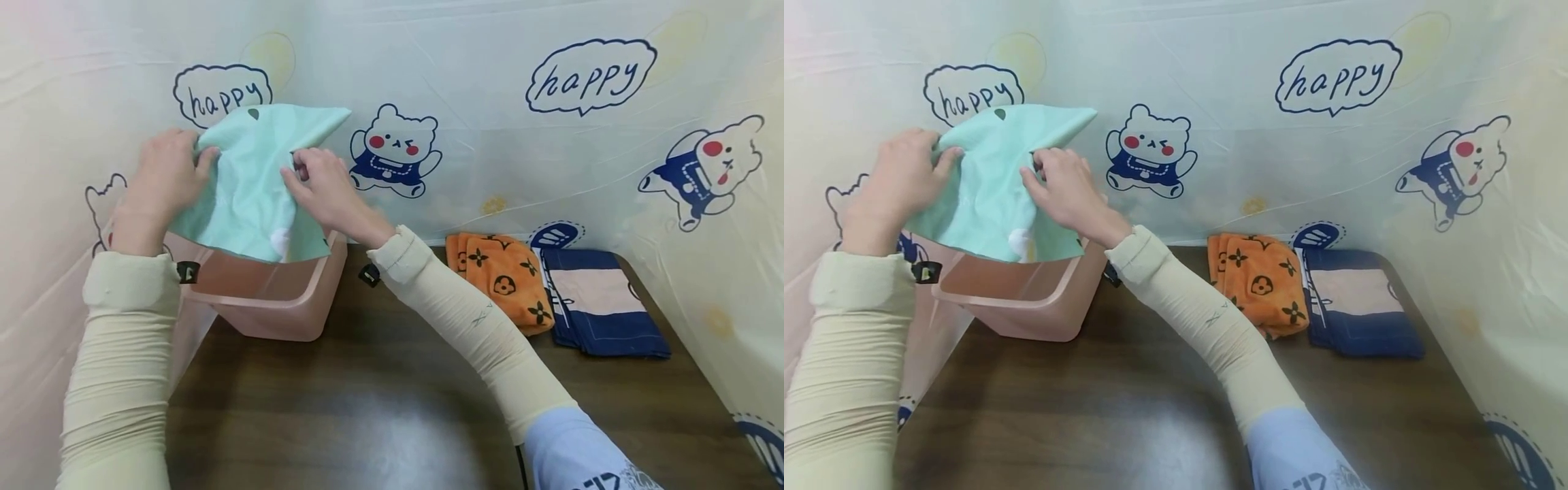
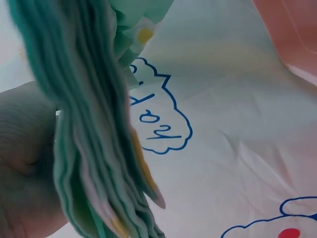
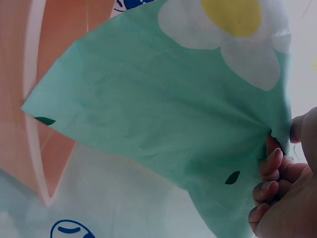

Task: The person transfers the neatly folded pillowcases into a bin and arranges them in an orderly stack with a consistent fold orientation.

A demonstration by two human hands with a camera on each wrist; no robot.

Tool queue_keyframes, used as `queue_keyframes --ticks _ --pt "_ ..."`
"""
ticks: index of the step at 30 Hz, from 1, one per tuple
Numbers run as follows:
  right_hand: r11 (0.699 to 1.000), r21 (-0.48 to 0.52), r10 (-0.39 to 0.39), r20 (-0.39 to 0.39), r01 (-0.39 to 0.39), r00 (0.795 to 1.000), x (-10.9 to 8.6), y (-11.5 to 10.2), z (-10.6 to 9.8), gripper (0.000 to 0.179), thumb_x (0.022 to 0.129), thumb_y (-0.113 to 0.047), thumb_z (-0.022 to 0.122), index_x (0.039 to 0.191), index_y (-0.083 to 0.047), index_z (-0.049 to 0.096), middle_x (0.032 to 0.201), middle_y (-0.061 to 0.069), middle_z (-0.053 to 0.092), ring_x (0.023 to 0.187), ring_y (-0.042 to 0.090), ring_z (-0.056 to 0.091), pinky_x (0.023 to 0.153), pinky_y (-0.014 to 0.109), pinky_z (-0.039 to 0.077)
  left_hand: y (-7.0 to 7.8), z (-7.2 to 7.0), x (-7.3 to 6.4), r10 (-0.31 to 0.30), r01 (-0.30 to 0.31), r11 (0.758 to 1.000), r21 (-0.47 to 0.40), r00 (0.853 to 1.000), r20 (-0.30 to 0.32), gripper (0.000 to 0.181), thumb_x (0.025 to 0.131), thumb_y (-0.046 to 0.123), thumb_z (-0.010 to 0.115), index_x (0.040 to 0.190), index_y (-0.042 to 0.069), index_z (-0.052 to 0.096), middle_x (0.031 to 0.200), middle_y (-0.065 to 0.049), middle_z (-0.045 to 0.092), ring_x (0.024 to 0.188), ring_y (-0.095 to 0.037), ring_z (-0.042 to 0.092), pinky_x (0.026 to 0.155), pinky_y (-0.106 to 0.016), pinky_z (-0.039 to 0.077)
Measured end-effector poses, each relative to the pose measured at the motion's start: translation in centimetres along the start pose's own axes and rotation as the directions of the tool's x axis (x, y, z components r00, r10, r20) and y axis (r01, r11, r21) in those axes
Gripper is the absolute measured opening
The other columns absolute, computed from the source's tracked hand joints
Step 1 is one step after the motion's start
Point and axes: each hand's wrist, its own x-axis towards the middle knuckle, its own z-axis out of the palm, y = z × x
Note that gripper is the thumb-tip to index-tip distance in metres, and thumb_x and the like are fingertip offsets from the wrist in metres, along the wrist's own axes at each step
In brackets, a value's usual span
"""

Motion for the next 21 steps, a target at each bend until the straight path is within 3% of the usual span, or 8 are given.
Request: queue_keyframes --ticks 13,21 --pt "1.0 0.0 -0.013 0.034 0.013 0.999 0.8 -1.1 1.0 0.028 0.106 -0.028 0.052 0.084 -0.012 0.046 0.082 0.001 0.047 0.085 0.013 0.043 0.081 0.021 0.03 -1.2 -1.3 -0.3 -0.045 0.045 0.999 0.01 0.999 0.003 0.05 0.109 0.027 0.035 0.12 -0.02 0.05 0.109 -0.037 0.048 0.102 -0.052 0.04 0.096 -0.067 0.031" --pt "1.0 -0.005 -0.012 0.044 0.012 0.999 0.6 0.0 2.1 0.029 0.106 -0.026 0.054 0.082 -0.012 0.047 0.08 0.0 0.047 0.082 0.013 0.043 0.08 0.023 0.03 -2.1 -0.3 -0.1 -0.003 0.002 0.998 0.055 1.0 0.02 0.046 0.109 0.025 0.036 0.107 -0.019 0.05 0.1 -0.037 0.048 0.097 -0.052 0.04 0.095 -0.067 0.029"
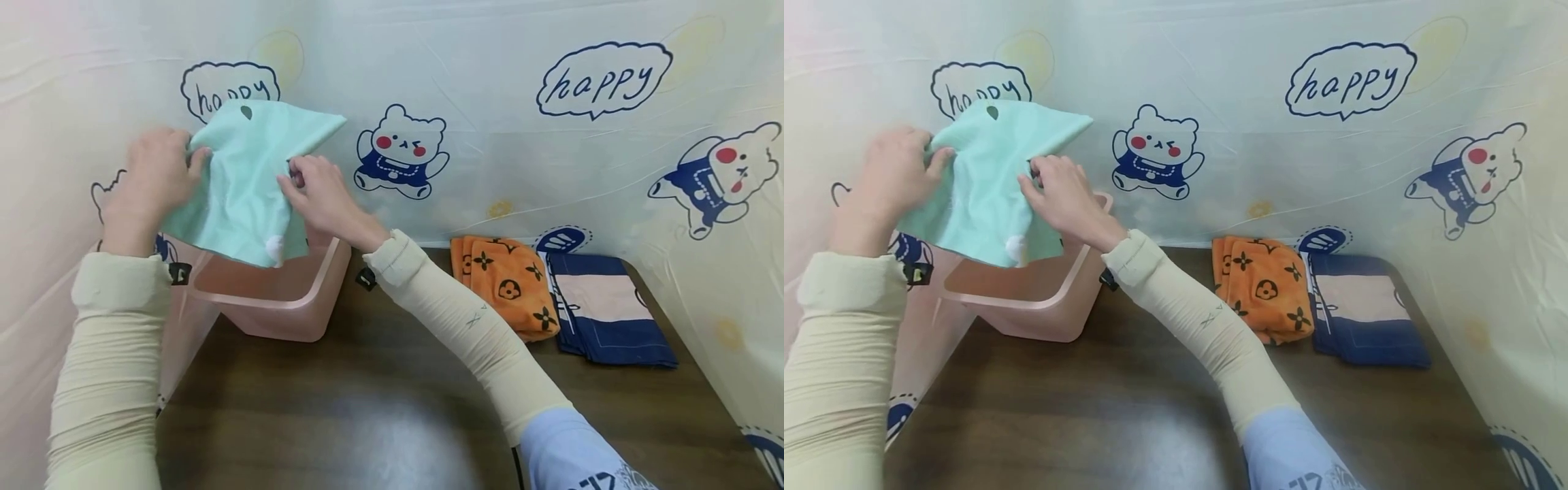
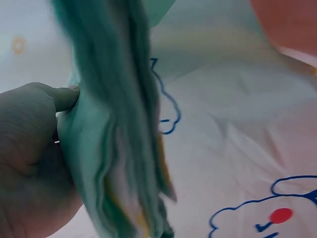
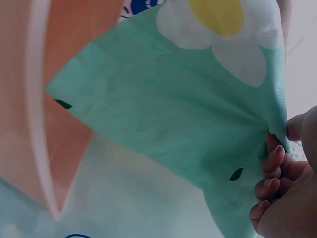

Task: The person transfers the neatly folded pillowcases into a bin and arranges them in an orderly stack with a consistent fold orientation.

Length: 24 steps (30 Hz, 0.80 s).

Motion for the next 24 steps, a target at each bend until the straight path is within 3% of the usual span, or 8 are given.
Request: queue_keyframes --ticks 5,8,11,19,24 --pt "1.0 -0.003 0.016 0.021 -0.016 1.0 -0.5 1.1 1.2 0.03 0.106 -0.028 0.054 0.08 -0.012 0.047 0.077 0.001 0.046 0.075 0.014 0.042 0.071 0.023 0.031 -0.4 1.6 -0.4 0.01 -0.011 1.0 0.005 1.0 0.009 0.047 0.109 0.024 0.036 0.118 -0.02 0.05 0.101 -0.036 0.05 0.094 -0.049 0.042 0.09 -0.066 0.032" --pt "0.999 -0.016 0.033 0.037 -0.033 0.999 -0.8 1.4 2.0 0.032 0.106 -0.031 0.053 0.08 -0.014 0.048 0.077 0.001 0.048 0.072 0.014 0.043 0.069 0.025 0.029 -0.7 2.4 -0.7 0.021 -0.021 1.0 -0.011 1.0 -0.006 0.046 0.109 0.022 0.038 0.124 -0.02 0.05 0.105 -0.037 0.051 0.098 -0.051 0.043 0.095 -0.067 0.03" --pt "0.999 -0.036 0.031 0.049 -0.029 0.998 -1.0 1.7 2.7 0.033 0.106 -0.033 0.052 0.079 -0.015 0.047 0.076 0.0 0.048 0.071 0.014 0.043 0.07 0.026 0.027 -1.0 3.0 -1.0 0.023 -0.023 0.999 -0.023 1.0 -0.006 0.043 0.109 0.021 0.039 0.12 -0.019 0.05 0.105 -0.037 0.051 0.099 -0.051 0.043 0.096 -0.068 0.03" --pt "0.999 -0.046 -0.013 0.067 0.016 0.998 -1.4 3.1 4.5 0.033 0.105 -0.028 0.056 0.076 -0.014 0.046 0.072 0.0 0.046 0.07 0.013 0.043 0.068 0.024 0.03 -1.7 4.7 -1.4 0.012 -0.011 1.0 -0.028 0.999 0.04 0.039 0.109 0.022 0.039 0.114 -0.015 0.049 0.095 -0.031 0.049 0.089 -0.045 0.043 0.08 -0.06 0.037" --pt "0.999 -0.036 -0.007 0.085 0.01 0.996 -1.7 3.9 5.2 0.033 0.104 -0.027 0.057 0.076 -0.013 0.046 0.071 0.0 0.046 0.071 0.013 0.044 0.068 0.025 0.029 -2.1 6.0 -1.5 0.03 -0.028 0.999 -0.031 0.998 0.055 0.039 0.109 0.021 0.038 0.111 -0.015 0.051 0.096 -0.031 0.051 0.088 -0.044 0.045 0.081 -0.06 0.038"
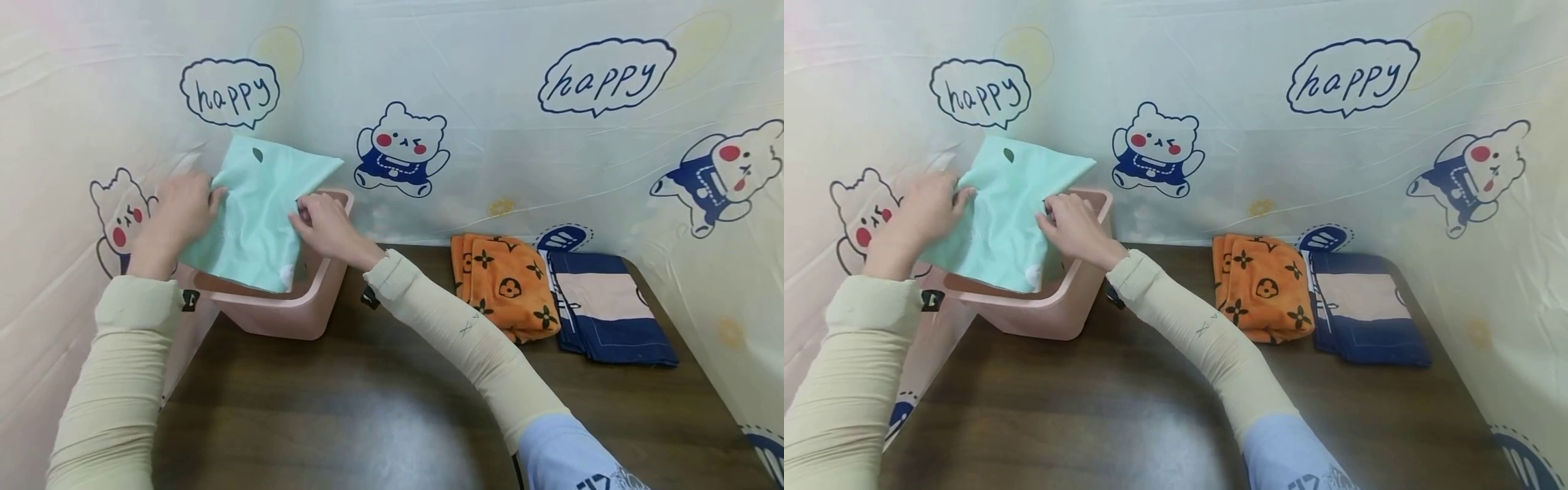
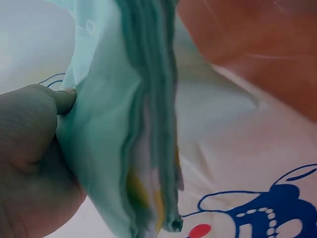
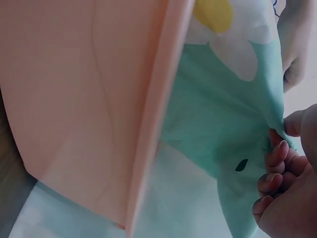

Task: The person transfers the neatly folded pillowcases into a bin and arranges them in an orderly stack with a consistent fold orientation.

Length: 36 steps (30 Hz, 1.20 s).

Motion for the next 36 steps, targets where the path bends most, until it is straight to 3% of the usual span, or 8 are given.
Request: queue_keyframes --ticks 9,17,36 --pt "0.999 -0.022 0.045 0.055 -0.043 0.997 -0.2 0.6 1.0 0.031 0.105 -0.028 0.057 0.078 -0.013 0.05 0.072 0.0 0.049 0.068 0.014 0.047 0.065 0.024 0.029 -0.6 1.2 -0.3 0.024 -0.024 1.0 -0.01 0.999 0.048 0.038 0.109 0.02 0.039 0.109 -0.015 0.052 0.1 -0.032 0.052 0.091 -0.043 0.046 0.083 -0.059 0.038" --pt "0.998 -0.02 0.06 0.069 -0.058 0.996 -0.3 1.4 1.6 0.03 0.104 -0.025 0.058 0.079 -0.011 0.053 0.07 0.0 0.05 0.065 0.013 0.049 0.063 0.022 0.033 -1.3 2.5 0.2 0.048 -0.047 0.999 -0.012 0.995 0.086 0.034 0.108 0.018 0.042 0.1 -0.012 0.053 0.085 -0.026 0.052 0.08 -0.04 0.049 0.073 -0.052 0.04" --pt "0.993 -0.086 0.094 0.145 -0.082 0.985 -0.6 3.0 2.4 0.031 0.104 -0.028 0.058 0.077 -0.013 0.054 0.067 -0.001 0.052 0.068 0.013 0.051 0.071 0.025 0.036 -2.2 4.5 0.7 0.078 -0.077 0.997 -0.008 0.985 0.156 0.03 0.108 0.015 0.044 0.096 -0.011 0.052 0.079 -0.022 0.05 0.076 -0.038 0.048 0.071 -0.051 0.039"
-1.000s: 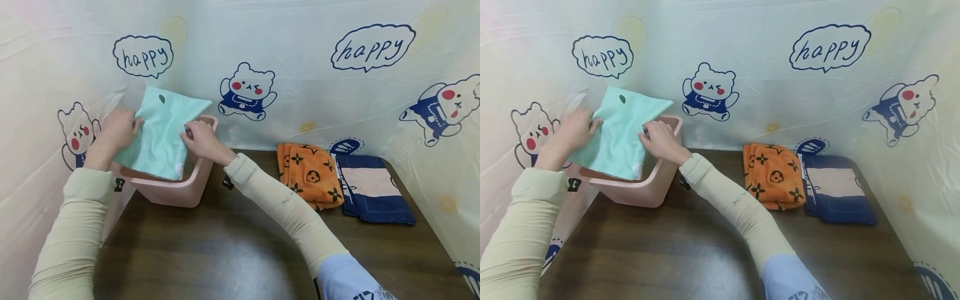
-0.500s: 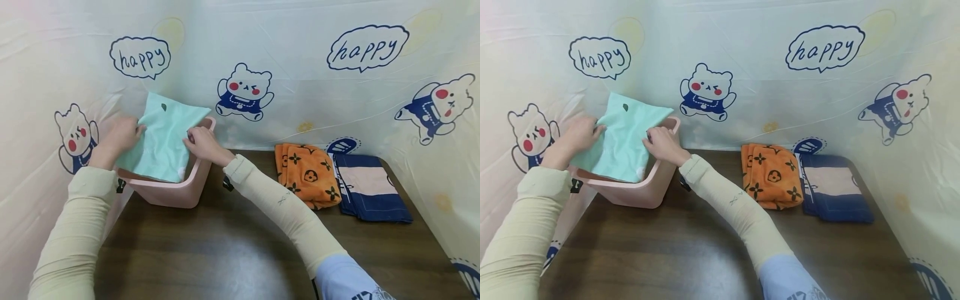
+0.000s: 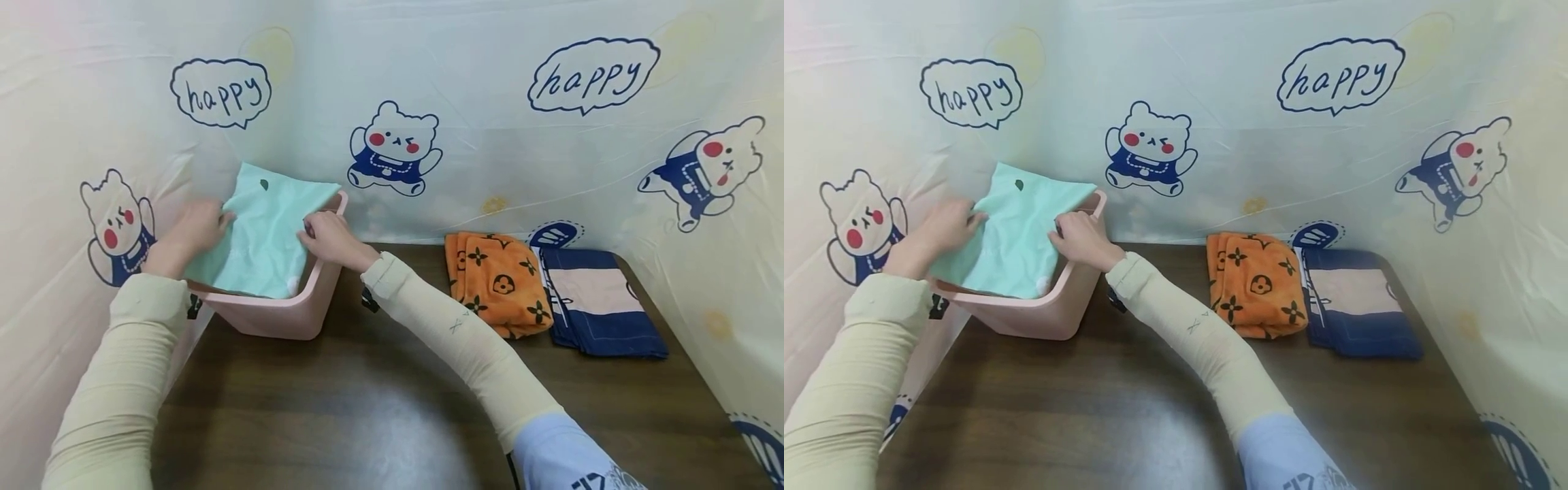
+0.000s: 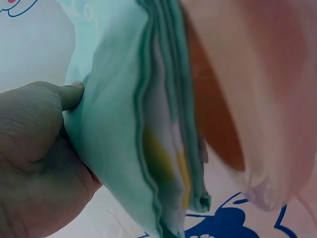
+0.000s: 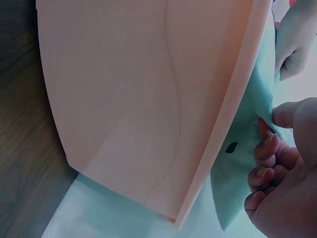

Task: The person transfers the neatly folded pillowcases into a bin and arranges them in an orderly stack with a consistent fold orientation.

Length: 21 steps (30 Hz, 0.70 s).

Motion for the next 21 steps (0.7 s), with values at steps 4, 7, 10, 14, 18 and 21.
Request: queue_keyframes --ticks 4,7,10,14,18,21 --pt "1.0 -0.008 0.014 0.015 -0.014 1.0 -0.1 -0.1 0.2 0.032 0.104 -0.027 0.058 0.075 -0.013 0.053 0.064 -0.002 0.049 0.064 0.013 0.05 0.069 0.024 0.035 -0.2 0.3 -0.1 -0.006 0.007 1.0 -0.013 0.999 0.035 0.03 0.107 0.016 0.044 0.097 -0.011 0.053 0.079 -0.02 0.049 0.076 -0.037 0.048 0.07 -0.049 0.038" --pt "1.0 0.004 0.008 0.038 -0.008 0.999 -0.1 -0.4 0.4 0.033 0.104 -0.027 0.057 0.075 -0.013 0.054 0.062 -0.002 0.047 0.061 0.013 0.05 0.067 0.024 0.035 -0.7 0.4 -0.4 -0.024 0.025 0.999 -0.02 0.998 0.058 0.03 0.107 0.015 0.044 0.101 -0.013 0.053 0.081 -0.022 0.05 0.078 -0.038 0.048 0.072 -0.051 0.039" --pt "1.0 0.009 0.01 0.063 -0.011 0.998 -0.1 -0.6 0.6 0.032 0.105 -0.027 0.056 0.076 -0.012 0.055 0.061 -0.002 0.047 0.061 0.012 0.051 0.067 0.023 0.035 -1.1 0.5 -0.6 -0.031 0.032 0.999 -0.008 0.997 0.077 0.03 0.107 0.014 0.045 0.104 -0.015 0.053 0.084 -0.025 0.051 0.08 -0.04 0.048 0.074 -0.054 0.039" --pt "0.999 -0.017 0.035 0.071 -0.034 0.997 -0.2 -0.6 0.6 0.032 0.105 -0.027 0.056 0.076 -0.012 0.056 0.062 -0.002 0.048 0.063 0.012 0.052 0.069 0.023 0.036 -0.9 0.7 -0.6 -0.03 0.031 1.0 -0.005 0.995 0.098 0.033 0.107 0.014 0.044 0.109 -0.017 0.052 0.09 -0.029 0.054 0.083 -0.041 0.049 0.077 -0.056 0.04" --pt "0.999 -0.02 0.045 0.066 -0.044 0.997 -0.4 -0.3 0.3 0.032 0.104 -0.026 0.057 0.076 -0.011 0.058 0.061 -0.002 0.048 0.062 0.013 0.052 0.071 0.025 0.036 -0.4 0.7 -0.4 -0.046 0.048 0.999 -0.012 0.991 0.124 0.037 0.107 0.015 0.043 0.118 -0.02 0.049 0.101 -0.034 0.055 0.089 -0.044 0.049 0.081 -0.059 0.04" --pt "0.998 -0.012 0.062 0.082 -0.061 0.995 -0.5 -0.1 0.0 0.03 0.104 -0.026 0.057 0.078 -0.011 0.06 0.062 -0.001 0.051 0.064 0.013 0.054 0.072 0.024 0.038 -0.1 0.8 -0.1 -0.057 0.059 0.998 -0.009 0.989 0.138 0.04 0.107 0.016 0.043 0.124 -0.02 0.047 0.109 -0.038 0.054 0.094 -0.046 0.05 0.086 -0.062 0.041"
